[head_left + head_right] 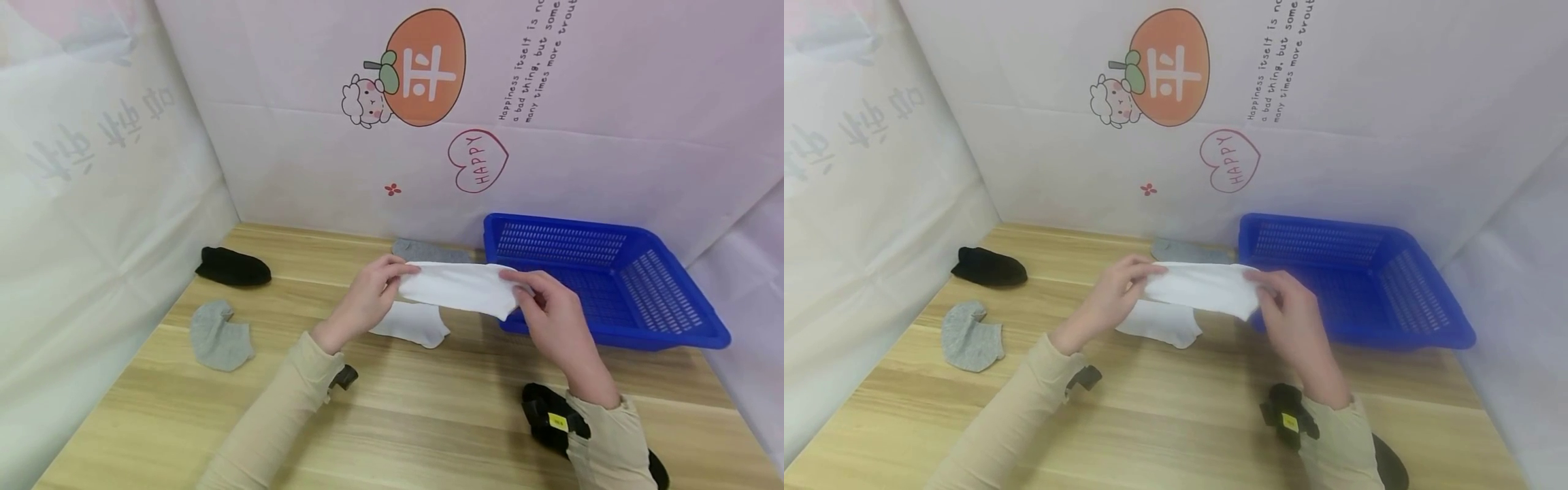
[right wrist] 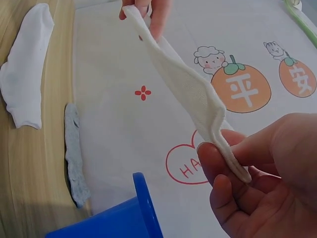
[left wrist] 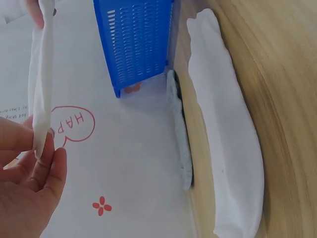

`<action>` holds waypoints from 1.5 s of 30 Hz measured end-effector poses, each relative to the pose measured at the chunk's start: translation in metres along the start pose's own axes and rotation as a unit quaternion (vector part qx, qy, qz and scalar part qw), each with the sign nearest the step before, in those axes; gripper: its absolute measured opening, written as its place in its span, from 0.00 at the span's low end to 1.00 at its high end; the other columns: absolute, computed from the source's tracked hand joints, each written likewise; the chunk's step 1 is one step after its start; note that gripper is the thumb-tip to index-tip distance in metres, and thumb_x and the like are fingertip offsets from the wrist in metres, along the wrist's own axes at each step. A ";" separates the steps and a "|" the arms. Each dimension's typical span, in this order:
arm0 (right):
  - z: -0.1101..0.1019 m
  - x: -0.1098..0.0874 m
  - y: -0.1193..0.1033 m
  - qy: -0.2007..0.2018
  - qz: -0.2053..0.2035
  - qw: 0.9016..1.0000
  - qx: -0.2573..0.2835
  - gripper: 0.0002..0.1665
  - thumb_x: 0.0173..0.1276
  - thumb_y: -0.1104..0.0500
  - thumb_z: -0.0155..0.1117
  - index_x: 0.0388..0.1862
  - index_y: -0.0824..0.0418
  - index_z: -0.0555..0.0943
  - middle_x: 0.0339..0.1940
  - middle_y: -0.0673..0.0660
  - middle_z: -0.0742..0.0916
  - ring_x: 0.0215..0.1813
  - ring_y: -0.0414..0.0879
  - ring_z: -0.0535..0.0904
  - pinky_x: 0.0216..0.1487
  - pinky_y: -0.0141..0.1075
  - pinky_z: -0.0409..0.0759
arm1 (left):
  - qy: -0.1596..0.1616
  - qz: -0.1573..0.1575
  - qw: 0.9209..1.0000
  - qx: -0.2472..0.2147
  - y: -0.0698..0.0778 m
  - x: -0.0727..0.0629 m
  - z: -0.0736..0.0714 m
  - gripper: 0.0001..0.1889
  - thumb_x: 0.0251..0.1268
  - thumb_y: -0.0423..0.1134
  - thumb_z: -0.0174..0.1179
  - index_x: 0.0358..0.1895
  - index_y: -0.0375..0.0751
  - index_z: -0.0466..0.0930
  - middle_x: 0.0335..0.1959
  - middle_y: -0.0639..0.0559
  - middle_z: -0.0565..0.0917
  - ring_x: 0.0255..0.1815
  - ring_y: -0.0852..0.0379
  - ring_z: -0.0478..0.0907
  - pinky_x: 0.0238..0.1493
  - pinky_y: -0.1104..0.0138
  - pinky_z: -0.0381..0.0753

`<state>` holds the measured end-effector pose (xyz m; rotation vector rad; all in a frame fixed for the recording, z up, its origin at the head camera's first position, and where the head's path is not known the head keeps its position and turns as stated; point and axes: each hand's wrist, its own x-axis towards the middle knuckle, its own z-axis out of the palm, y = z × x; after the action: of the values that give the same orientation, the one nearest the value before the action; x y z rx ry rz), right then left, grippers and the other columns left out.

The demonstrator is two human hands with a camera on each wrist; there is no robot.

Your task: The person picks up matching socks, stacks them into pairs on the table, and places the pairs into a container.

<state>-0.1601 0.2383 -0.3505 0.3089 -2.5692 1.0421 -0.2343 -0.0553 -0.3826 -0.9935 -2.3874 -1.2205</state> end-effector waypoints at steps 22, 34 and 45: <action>0.000 -0.001 0.003 -0.047 -0.012 0.999 0.013 0.31 0.63 0.74 0.67 0.65 0.59 0.81 0.52 0.56 0.83 0.40 0.49 0.79 0.39 0.26 0.80 | 0.015 -0.024 1.000 0.010 0.002 -0.004 -0.005 0.20 0.57 0.14 0.55 0.52 0.32 0.78 0.53 0.43 0.78 0.58 0.48 0.76 0.58 0.61 0.75; 0.003 -0.001 0.008 -0.052 -0.024 0.998 0.004 0.37 0.54 0.69 0.81 0.64 0.62 0.79 0.55 0.59 0.81 0.45 0.51 0.82 0.44 0.22 0.77 | 0.043 -0.015 0.999 0.007 0.004 -0.002 -0.007 0.13 0.66 0.21 0.57 0.50 0.35 0.81 0.51 0.47 0.81 0.56 0.51 0.76 0.59 0.59 0.74; 0.008 -0.001 0.005 -0.007 -0.024 0.999 -0.030 0.29 0.51 0.62 0.85 0.51 0.62 0.82 0.44 0.55 0.82 0.43 0.51 0.77 0.40 0.32 0.74 | 0.080 0.010 0.997 0.002 0.005 -0.001 -0.004 0.03 0.74 0.28 0.58 0.45 0.34 0.81 0.44 0.47 0.82 0.49 0.52 0.79 0.53 0.61 0.78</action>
<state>-0.1625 0.2358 -0.3594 0.3603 -2.5864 0.9473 -0.2309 -0.0569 -0.3779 -0.8805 -2.2503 -1.2398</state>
